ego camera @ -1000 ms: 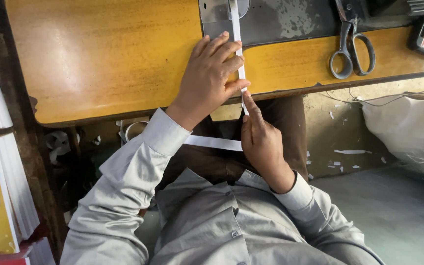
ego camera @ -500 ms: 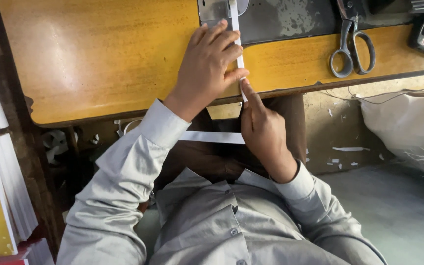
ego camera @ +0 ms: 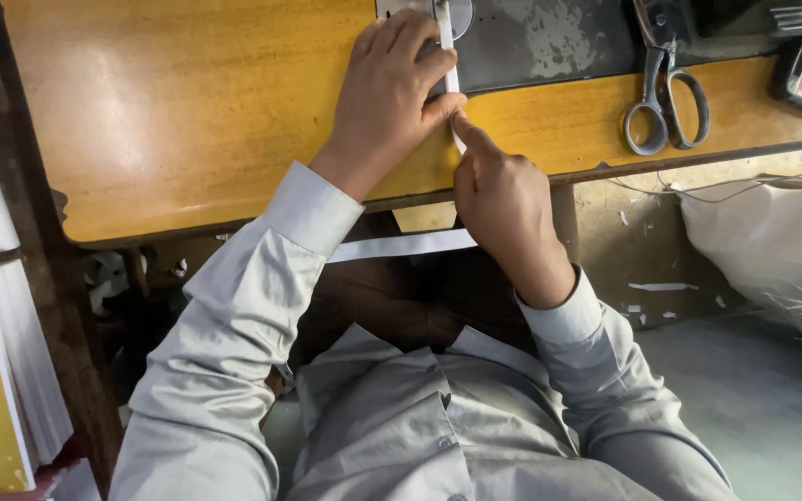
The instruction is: The person sits and uses a sewing machine to stitch a long white strip of paper to the edge of various printed paper sheets. They handle multiple sheets, including product packaging designs, aligning them with the strip and feeding them through the machine.
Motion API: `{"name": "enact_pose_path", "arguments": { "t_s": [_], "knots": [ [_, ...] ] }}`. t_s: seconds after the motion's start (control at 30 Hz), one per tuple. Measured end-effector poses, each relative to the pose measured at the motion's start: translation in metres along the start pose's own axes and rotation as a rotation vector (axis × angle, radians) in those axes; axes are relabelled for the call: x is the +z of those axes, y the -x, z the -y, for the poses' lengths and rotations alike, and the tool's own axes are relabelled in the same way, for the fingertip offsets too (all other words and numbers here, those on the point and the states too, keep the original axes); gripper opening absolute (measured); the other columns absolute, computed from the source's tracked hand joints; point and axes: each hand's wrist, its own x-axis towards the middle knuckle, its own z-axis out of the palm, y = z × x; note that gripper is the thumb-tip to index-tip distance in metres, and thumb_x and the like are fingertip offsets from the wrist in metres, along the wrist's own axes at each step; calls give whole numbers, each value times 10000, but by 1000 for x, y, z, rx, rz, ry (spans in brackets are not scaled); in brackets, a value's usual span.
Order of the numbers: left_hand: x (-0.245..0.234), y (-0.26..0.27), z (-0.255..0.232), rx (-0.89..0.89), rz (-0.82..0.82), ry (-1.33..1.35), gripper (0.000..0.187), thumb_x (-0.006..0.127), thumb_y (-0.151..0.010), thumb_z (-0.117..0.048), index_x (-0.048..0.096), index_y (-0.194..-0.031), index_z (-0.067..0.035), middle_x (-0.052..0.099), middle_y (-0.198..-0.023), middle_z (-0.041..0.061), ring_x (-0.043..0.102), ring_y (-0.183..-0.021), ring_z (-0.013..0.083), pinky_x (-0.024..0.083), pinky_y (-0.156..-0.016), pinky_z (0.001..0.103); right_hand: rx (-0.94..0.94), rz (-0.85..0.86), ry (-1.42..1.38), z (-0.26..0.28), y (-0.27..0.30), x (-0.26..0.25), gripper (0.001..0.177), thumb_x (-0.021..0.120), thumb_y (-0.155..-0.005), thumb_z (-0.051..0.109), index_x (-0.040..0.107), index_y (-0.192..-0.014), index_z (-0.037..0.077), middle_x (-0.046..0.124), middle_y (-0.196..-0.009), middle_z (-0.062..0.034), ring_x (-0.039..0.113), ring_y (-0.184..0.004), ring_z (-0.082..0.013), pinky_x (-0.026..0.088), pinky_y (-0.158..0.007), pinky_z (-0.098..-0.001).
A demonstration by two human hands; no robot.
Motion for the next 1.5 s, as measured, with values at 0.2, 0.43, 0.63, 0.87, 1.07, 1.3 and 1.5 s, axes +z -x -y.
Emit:
{"name": "enact_pose_path", "arguments": {
  "t_s": [0.2,0.43,0.63,0.87,1.07,1.3,1.5],
  "knots": [
    [-13,11,-16,53,121,104,176,674,-1108,-158,765,-1218,-54,715,-1381,195,616,-1347,409,501,-1124,560,72,68,2,-1,-8,2,483,516,-1063,162,661,-1518,84,623,-565,-143,559,-432,-381,426,-451,-533],
    [-11,16,-7,26,128,93,302,565,-1130,-181,777,-1319,-78,698,-1457,72,587,-1365,324,406,-1137,508,-2,24,18,-6,-27,3,439,539,-1048,100,697,-1457,69,598,-561,-90,520,-413,-294,409,-412,-439],
    [-12,6,-2,29,47,102,216,578,-1127,-142,762,-1221,-80,648,-1350,93,566,-1336,368,436,-1098,527,75,73,14,-10,-43,10,454,516,-1060,136,684,-1480,88,661,-614,-143,580,-457,-366,440,-431,-496],
    [-14,-4,-2,-5,-96,15,46,658,-1046,-101,693,-1075,-100,508,-1019,74,572,-1027,302,471,-837,455,104,100,-22,-10,-62,11,483,493,-1039,154,669,-1485,102,733,-750,-225,656,-608,-474,478,-522,-579],
    [-11,-8,7,-4,-84,36,103,629,-1040,-120,704,-1109,-105,501,-994,80,560,-986,311,485,-818,468,132,110,-19,-8,-69,12,519,496,-1029,166,648,-1524,127,742,-757,-184,662,-617,-447,486,-545,-572],
    [-7,-17,42,-70,-61,254,69,649,-991,-119,713,-964,-124,663,-1021,88,615,-914,367,483,-743,507,105,89,29,-11,-71,18,510,501,-1046,171,653,-1531,129,759,-793,-157,672,-657,-449,486,-554,-574],
    [110,-41,155,-332,-39,305,134,640,-865,-213,520,-805,-213,582,-684,-14,577,-618,196,365,-544,455,303,265,-206,23,-71,-39,502,543,-1070,311,598,-1566,253,734,-823,-326,699,-956,-583,513,-849,-727]
  ]
}}
